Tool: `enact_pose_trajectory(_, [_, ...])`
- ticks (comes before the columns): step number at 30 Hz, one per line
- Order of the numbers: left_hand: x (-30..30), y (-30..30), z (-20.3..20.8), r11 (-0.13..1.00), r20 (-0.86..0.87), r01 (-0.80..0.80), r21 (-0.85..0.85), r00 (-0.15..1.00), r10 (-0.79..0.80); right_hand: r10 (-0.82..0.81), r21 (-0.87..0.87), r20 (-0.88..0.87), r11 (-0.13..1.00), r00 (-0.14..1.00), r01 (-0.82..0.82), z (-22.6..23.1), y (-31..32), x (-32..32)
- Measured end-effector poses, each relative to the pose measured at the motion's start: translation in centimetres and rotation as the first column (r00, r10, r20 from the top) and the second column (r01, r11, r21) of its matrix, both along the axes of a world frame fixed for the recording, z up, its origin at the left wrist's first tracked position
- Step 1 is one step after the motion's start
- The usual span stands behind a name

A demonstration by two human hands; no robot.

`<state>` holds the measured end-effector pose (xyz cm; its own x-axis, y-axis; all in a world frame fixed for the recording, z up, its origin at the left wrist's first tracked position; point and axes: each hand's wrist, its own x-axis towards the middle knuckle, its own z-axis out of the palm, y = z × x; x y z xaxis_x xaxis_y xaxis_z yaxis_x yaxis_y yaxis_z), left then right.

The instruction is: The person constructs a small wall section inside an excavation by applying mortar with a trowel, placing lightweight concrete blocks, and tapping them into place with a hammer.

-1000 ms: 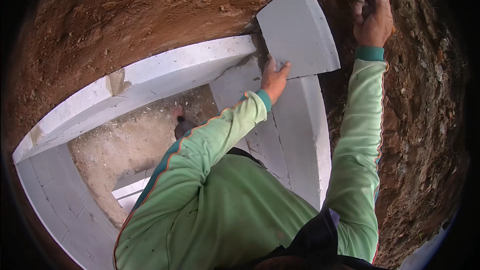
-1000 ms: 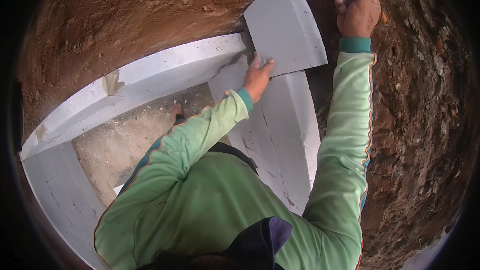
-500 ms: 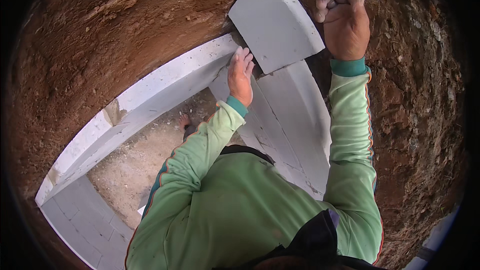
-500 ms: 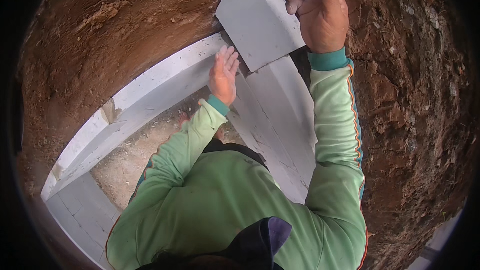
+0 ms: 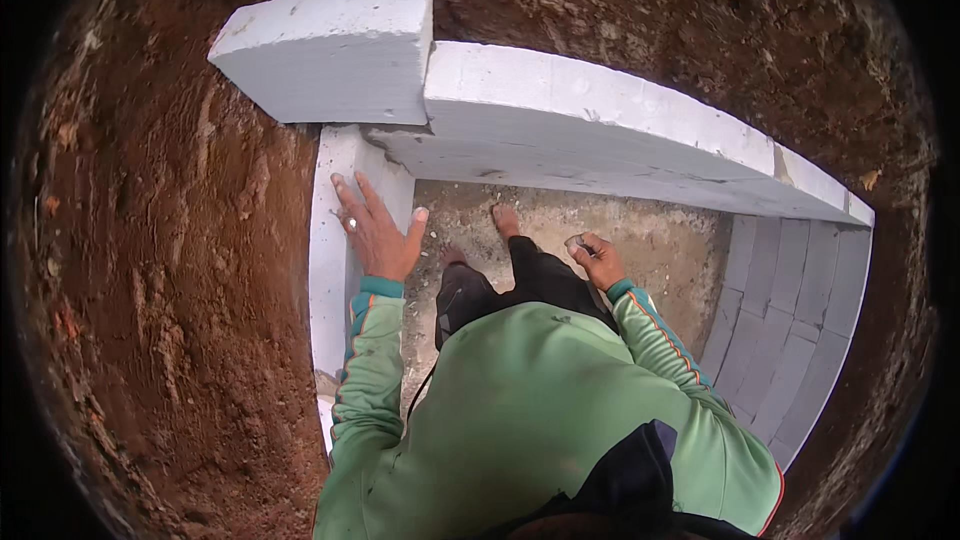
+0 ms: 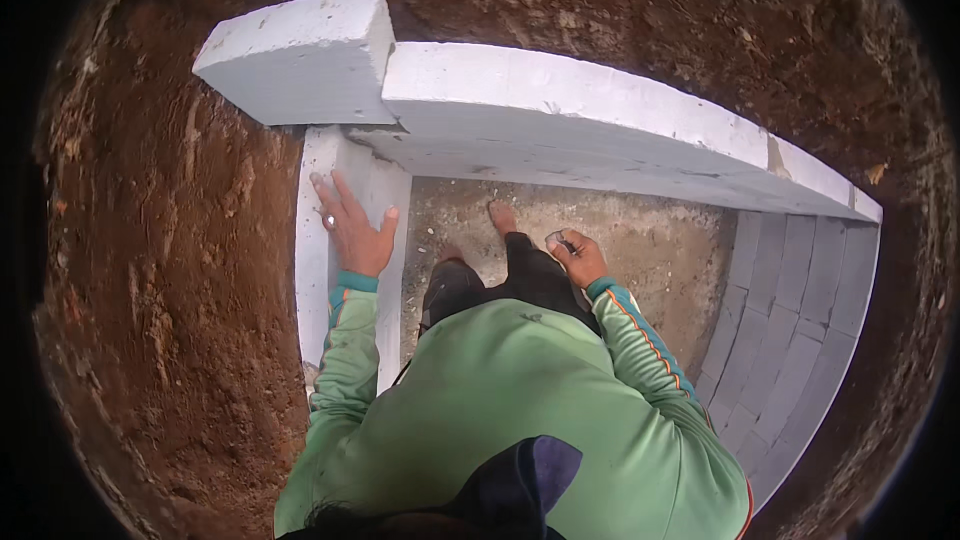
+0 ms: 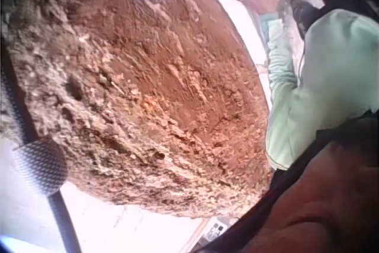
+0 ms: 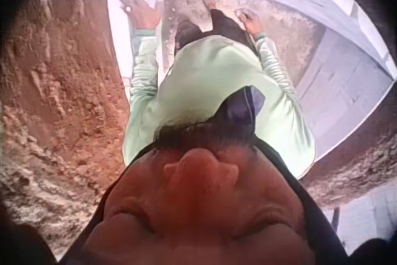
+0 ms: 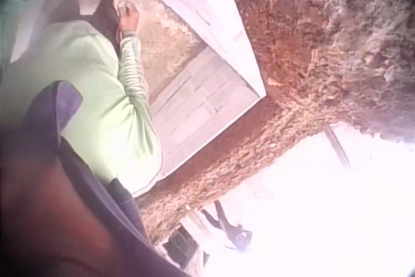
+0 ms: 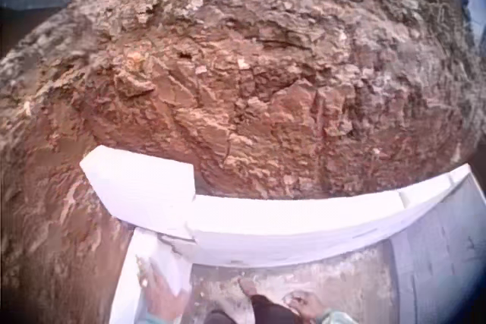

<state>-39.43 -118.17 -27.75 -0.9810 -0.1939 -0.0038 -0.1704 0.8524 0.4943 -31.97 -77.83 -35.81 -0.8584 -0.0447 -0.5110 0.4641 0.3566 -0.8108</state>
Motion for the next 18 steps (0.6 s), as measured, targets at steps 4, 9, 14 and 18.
enact_pose_trajectory(4, [3.1,4.9,-2.7,0.871,-0.037,0.210,0.443,0.976,-0.216,-0.422,0.419,0.173,0.849,0.890,0.321,-8.5,5.1,13.3])
enact_pose_trajectory(9, [8.9,5.3,-13.1,0.867,0.390,0.406,0.288,0.777,-0.494,-0.652,0.589,0.278,0.696,0.706,0.410,-14.8,3.9,30.7])
enact_pose_trajectory(14, [11.4,-8.3,-24.3,0.603,0.683,0.746,0.282,0.285,-0.672,-0.842,0.371,0.489,0.437,0.228,0.819,-18.2,-1.1,38.1])
enact_pose_trajectory(18, [12.3,-9.3,-20.1,0.709,0.882,0.695,0.115,0.257,-0.396,-0.778,0.339,0.626,0.342,0.061,0.876,-25.0,-2.6,41.3])
